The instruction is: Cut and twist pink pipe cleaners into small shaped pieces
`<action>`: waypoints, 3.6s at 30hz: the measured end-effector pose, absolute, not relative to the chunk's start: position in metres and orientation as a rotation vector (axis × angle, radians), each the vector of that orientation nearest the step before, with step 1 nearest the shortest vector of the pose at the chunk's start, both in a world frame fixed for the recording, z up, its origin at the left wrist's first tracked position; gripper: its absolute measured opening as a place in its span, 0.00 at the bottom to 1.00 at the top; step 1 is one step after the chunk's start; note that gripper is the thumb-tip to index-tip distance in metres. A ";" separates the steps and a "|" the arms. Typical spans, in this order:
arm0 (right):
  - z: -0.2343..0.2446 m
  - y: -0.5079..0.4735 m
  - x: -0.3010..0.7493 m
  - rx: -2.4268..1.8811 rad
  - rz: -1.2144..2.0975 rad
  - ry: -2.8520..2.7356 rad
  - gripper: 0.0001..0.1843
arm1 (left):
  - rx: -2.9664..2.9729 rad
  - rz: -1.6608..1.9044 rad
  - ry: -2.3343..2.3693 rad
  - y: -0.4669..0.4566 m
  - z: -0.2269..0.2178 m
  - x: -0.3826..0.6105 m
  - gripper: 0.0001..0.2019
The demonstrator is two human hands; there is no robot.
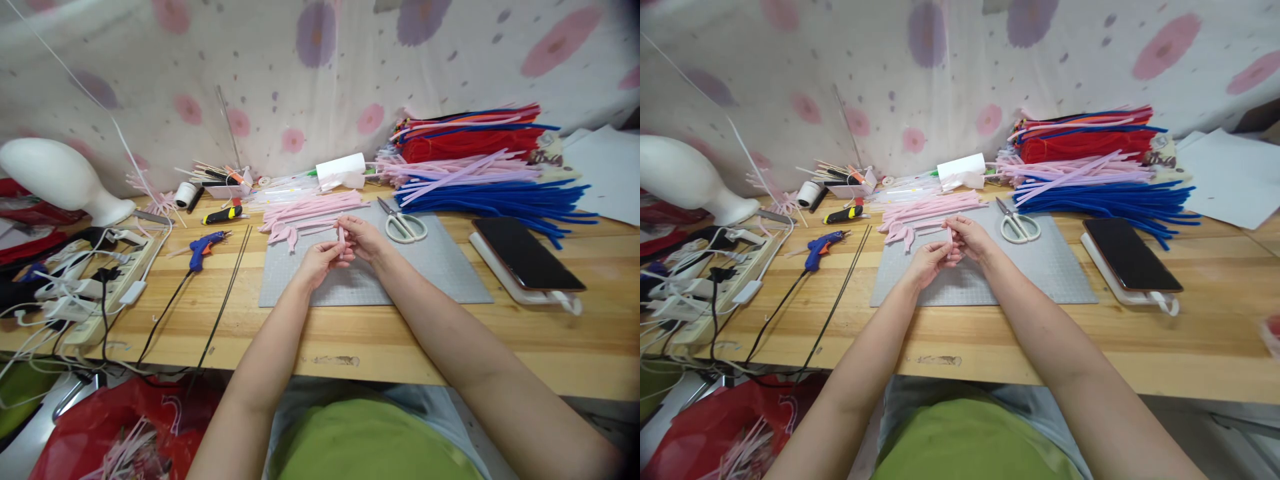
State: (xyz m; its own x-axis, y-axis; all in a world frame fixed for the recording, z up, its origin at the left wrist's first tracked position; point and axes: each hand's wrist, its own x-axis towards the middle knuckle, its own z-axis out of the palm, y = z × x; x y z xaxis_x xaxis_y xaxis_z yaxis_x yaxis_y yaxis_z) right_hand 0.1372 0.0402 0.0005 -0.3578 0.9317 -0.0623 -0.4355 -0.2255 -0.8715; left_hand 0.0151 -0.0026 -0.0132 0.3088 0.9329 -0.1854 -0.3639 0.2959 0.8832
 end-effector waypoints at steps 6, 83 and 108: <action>-0.005 0.043 0.136 -0.699 1.732 -0.905 0.11 | 0.793 1.021 0.832 -0.004 -0.013 0.021 0.11; -0.010 0.035 0.140 -0.690 1.640 -0.928 0.15 | 0.749 0.879 0.869 -0.006 -0.011 -0.005 0.05; -0.007 0.029 0.135 -1.083 1.594 -1.708 0.13 | 0.827 1.538 1.163 0.004 -0.012 -0.008 0.15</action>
